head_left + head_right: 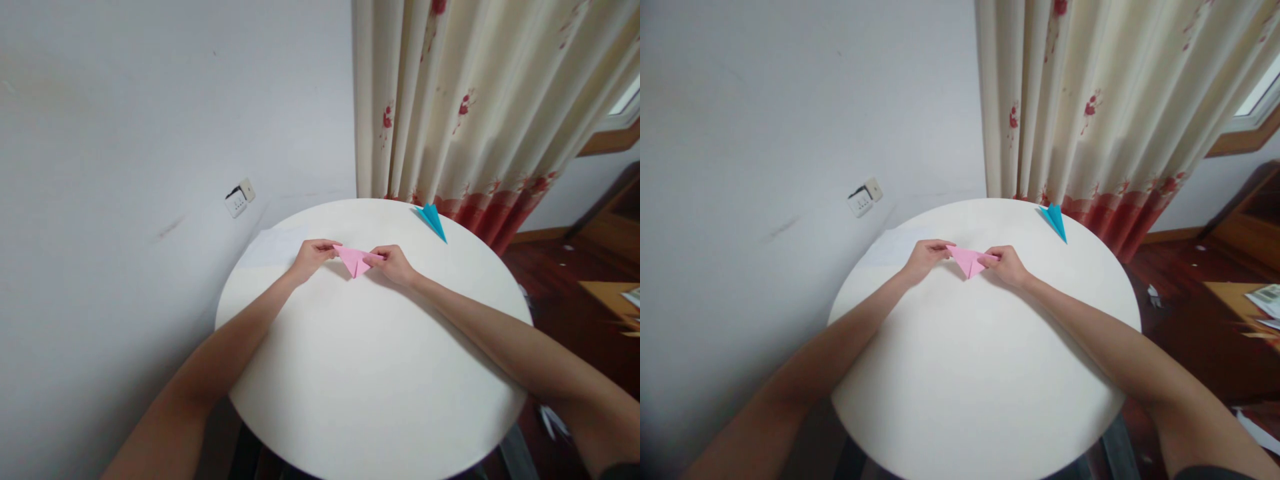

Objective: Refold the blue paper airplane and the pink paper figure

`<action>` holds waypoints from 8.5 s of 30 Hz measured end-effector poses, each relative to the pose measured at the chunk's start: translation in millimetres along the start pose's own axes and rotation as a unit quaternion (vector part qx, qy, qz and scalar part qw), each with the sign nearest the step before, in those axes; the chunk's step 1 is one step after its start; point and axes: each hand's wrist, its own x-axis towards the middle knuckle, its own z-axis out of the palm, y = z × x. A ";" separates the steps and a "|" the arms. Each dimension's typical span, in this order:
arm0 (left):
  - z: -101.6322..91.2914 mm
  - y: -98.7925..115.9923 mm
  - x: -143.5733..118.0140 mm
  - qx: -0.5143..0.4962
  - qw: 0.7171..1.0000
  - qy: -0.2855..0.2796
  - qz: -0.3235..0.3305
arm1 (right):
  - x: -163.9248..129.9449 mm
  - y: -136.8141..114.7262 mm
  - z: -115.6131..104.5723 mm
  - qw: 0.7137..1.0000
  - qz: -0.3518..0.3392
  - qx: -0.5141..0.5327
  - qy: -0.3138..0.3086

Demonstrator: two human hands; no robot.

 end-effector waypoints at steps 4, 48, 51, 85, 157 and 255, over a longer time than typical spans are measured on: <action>-1.5 -2.1 0.1 -0.015 0.999 -0.009 0.035 | -0.7 3.0 1.3 1.000 -0.012 0.013 -0.018; 40.8 26.3 -21.2 0.037 0.992 0.067 0.096 | -10.0 -20.1 10.1 0.968 -0.211 -0.074 0.110; 40.7 25.7 -21.1 0.044 0.991 0.066 0.104 | -10.3 -21.3 10.5 0.965 -0.229 -0.093 0.092; 14.7 19.0 -3.3 -0.055 0.997 0.057 0.023 | -17.2 -28.1 18.6 0.992 -0.125 0.001 0.030; 45.4 -6.4 -19.1 0.216 0.965 0.039 0.146 | -4.5 -11.0 17.3 0.981 0.102 0.141 0.084; 37.7 -9.2 -12.5 0.008 0.998 0.013 0.062 | -1.7 -2.3 15.0 0.988 -0.005 0.155 0.027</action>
